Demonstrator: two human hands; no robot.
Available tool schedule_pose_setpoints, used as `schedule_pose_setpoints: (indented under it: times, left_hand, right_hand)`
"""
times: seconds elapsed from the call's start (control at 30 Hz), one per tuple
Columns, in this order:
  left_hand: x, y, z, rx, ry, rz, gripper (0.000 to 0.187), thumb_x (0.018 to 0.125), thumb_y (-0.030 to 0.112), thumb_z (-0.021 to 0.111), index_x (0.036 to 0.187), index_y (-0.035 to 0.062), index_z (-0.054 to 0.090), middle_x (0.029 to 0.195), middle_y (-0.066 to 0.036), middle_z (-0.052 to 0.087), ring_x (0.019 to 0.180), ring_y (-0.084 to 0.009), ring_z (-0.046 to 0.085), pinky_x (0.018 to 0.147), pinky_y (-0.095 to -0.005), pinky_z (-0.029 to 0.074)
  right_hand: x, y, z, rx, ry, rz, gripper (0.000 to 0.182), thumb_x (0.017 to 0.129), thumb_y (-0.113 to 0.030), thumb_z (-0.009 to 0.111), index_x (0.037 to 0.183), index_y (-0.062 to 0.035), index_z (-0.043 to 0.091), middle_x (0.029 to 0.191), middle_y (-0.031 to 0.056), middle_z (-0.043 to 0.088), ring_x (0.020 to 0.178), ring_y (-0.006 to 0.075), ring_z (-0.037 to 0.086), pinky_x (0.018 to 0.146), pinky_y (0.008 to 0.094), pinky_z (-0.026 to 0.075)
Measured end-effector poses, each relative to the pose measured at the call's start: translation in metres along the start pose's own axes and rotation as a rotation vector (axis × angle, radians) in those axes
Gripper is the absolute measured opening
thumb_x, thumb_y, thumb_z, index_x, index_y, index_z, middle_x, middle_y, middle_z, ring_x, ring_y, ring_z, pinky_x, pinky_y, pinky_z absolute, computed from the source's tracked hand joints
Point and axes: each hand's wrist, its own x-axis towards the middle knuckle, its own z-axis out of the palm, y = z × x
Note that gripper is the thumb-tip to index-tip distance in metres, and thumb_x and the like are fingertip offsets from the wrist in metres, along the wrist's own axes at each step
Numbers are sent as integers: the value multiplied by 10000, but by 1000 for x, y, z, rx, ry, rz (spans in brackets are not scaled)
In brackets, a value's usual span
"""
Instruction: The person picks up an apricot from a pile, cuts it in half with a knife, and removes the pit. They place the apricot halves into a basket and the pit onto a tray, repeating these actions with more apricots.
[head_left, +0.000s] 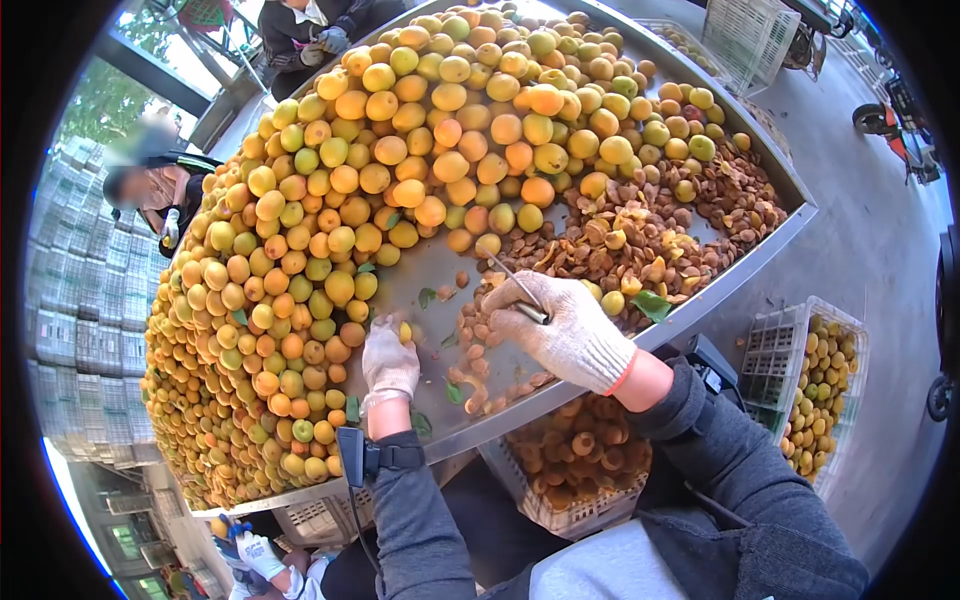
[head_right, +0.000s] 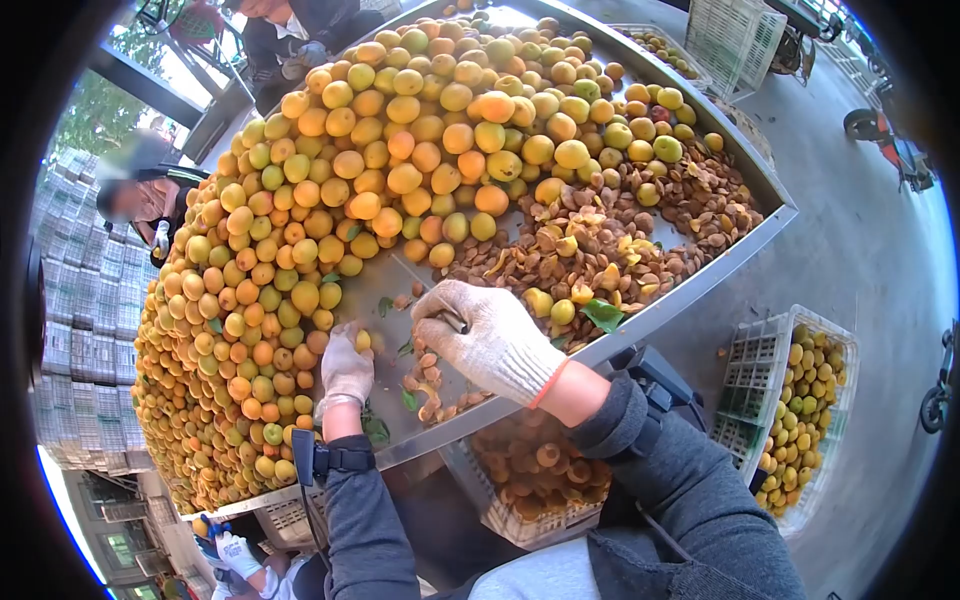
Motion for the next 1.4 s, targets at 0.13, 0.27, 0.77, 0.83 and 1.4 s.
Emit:
schedule_pose_setpoints:
  times: [0.13,0.27,0.77,0.83,1.4]
  left_hand:
    - [-18,10,-11,-779,-104,-142,492,812,148,666,1269,47,515,1128,-148,620,855,-253,625,730,-318,519]
    - [-61,57,-41,-1874,-118,-286,491,866,169,677,1306,52,493,1129,-137,617,687,-150,622,561,-227,509]
    - [-110,53,-20,-2165,-192,17,608,865,425,655,1290,23,489,1015,-89,593,865,-195,542,815,-349,432]
    - [-110,57,-23,-2164,-190,-21,651,836,438,691,1276,-1,497,1004,-96,611,888,-202,576,830,-345,459]
    - [-110,79,-41,-1938,-193,-99,577,842,359,712,1234,-24,532,1011,-85,616,900,-152,590,778,-246,479]
  right_hand:
    - [-8,5,7,154,-52,88,147,868,-104,615,983,-18,648,837,84,670,775,159,644,712,275,504]
    - [-20,-10,16,141,-220,252,230,867,-105,608,1066,9,620,852,126,682,791,178,674,675,303,520]
    - [-58,5,47,21,-434,154,144,818,-83,588,936,-37,657,826,117,676,782,180,644,756,311,502]
    - [-59,6,50,51,-427,152,139,821,-81,586,932,-42,658,824,114,675,778,178,642,755,309,503]
    - [-51,17,48,-40,-488,154,292,814,-129,596,1092,-49,641,838,175,680,797,299,679,734,350,512]
